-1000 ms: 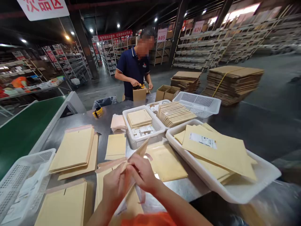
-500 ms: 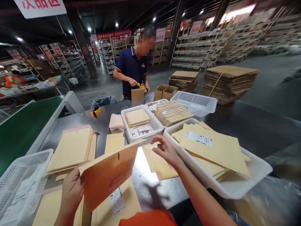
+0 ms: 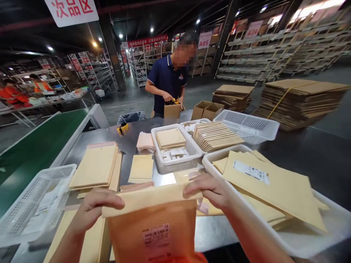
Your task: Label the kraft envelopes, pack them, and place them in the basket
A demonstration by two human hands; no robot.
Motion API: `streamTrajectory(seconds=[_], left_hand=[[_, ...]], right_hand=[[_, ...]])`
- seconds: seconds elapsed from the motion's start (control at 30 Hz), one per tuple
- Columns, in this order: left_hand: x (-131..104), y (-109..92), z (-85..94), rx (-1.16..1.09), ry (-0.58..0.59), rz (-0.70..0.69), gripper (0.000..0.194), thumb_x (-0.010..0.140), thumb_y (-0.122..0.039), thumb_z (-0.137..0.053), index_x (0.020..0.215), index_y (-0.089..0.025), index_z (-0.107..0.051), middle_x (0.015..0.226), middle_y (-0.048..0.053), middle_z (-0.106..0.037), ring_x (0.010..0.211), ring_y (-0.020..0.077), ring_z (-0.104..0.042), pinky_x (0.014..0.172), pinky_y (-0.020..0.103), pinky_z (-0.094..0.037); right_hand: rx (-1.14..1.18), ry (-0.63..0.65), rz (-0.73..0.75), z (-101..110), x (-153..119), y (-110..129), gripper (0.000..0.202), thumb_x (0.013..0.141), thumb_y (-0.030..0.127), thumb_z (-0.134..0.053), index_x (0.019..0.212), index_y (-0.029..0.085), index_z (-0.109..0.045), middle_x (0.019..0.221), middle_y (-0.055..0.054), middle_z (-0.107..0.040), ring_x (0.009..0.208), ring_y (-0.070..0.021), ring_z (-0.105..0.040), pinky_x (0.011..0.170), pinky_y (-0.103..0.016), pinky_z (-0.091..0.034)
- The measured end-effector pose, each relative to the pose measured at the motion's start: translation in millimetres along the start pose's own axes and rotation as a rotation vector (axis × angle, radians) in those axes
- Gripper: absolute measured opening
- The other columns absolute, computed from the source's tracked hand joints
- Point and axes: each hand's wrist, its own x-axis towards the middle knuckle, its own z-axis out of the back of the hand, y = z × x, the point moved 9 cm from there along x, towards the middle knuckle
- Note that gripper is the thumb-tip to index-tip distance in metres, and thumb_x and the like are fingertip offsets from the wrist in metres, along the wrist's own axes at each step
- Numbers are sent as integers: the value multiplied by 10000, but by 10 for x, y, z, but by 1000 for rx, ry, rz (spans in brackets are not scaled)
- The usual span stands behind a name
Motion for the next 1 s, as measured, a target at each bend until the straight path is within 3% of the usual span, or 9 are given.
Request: streamTrajectory(seconds=[0.13, 0.3, 0.43, 0.53, 0.63, 0.73, 0.87, 0.93, 1.0], left_hand=[[16, -56, -100, -30, 2, 4, 424, 806, -549, -512, 719, -219, -762, 700, 84, -734, 699, 238, -674, 651, 317, -545], [-30, 137, -64, 198, -225, 77, 248, 741, -329, -682, 632, -216, -491, 535, -68, -455, 458, 82, -424, 435, 187, -363], [-28, 164, -171, 357, -356, 40, 148, 788, -293, -634, 874, -227, -534, 680, -45, -606, 559, 108, -590, 501, 187, -466], [104, -54, -628, 466, -211, -124, 165, 840, -201, -562, 1000, -231, -589, 868, 9, -739, 773, 144, -711, 650, 200, -541], [112, -319, -916, 493, -92, -348, 223, 865, -147, -525, 1036, -238, -634, 957, 24, -771, 863, 152, -726, 754, 206, -554], [-6, -256, -574, 513, -201, -318, 153, 850, -207, -564, 940, -244, -683, 854, 9, -781, 734, 150, -731, 660, 186, -559], [-195, 92, 46, 543, -425, -90, 130, 797, -344, -635, 853, -248, -702, 759, -16, -777, 640, 161, -723, 549, 178, -552], [-149, 93, -80, 528, -358, -127, 121, 794, -334, -632, 840, -252, -709, 760, -17, -779, 649, 164, -727, 557, 182, -555], [-13, -21, -438, 467, -204, -244, 118, 818, -270, -599, 859, -257, -709, 791, -13, -781, 681, 157, -729, 612, 193, -562]], right_hand=[[47, -98, -87, -25, -14, -65, 455, 884, 542, -444, 762, 209, -729, 652, -45, -696, 552, -174, -593, 529, -304, -457], [-12, -367, -332, 108, -131, -506, 314, 772, 497, -665, 735, 216, -530, 541, 46, -552, 446, -108, -472, 425, -229, -368], [-366, -579, -315, 229, -137, -466, 293, 858, 460, -577, 1004, 211, -533, 743, -25, -710, 551, -155, -611, 516, -262, -458], [-667, -391, 19, -271, 161, 0, 348, 871, 451, -581, 1100, 190, -577, 863, -69, -746, 658, -175, -658, 565, -274, -443], [-771, -89, 253, -739, 325, 176, 198, 893, 381, -551, 905, 212, -653, 645, 2, -694, 556, -134, -592, 496, -260, -321], [-793, 29, 132, -449, 187, -151, 200, 865, 292, -560, 705, 219, -655, 534, 30, -620, 506, -109, -542, 489, -252, -258], [-833, -150, -213, 357, -284, -551, 173, 848, 267, -546, 742, 219, -673, 596, 14, -678, 553, -138, -599, 534, -243, -344], [-797, -204, -182, 318, -339, -438, 233, 855, 382, -582, 983, 213, -676, 759, -23, -737, 664, -168, -652, 598, -261, -417], [-735, -133, -48, -30, -214, -230, 406, 837, 464, -613, 1149, 205, -627, 797, -40, -740, 675, -173, -653, 601, -267, -433]])
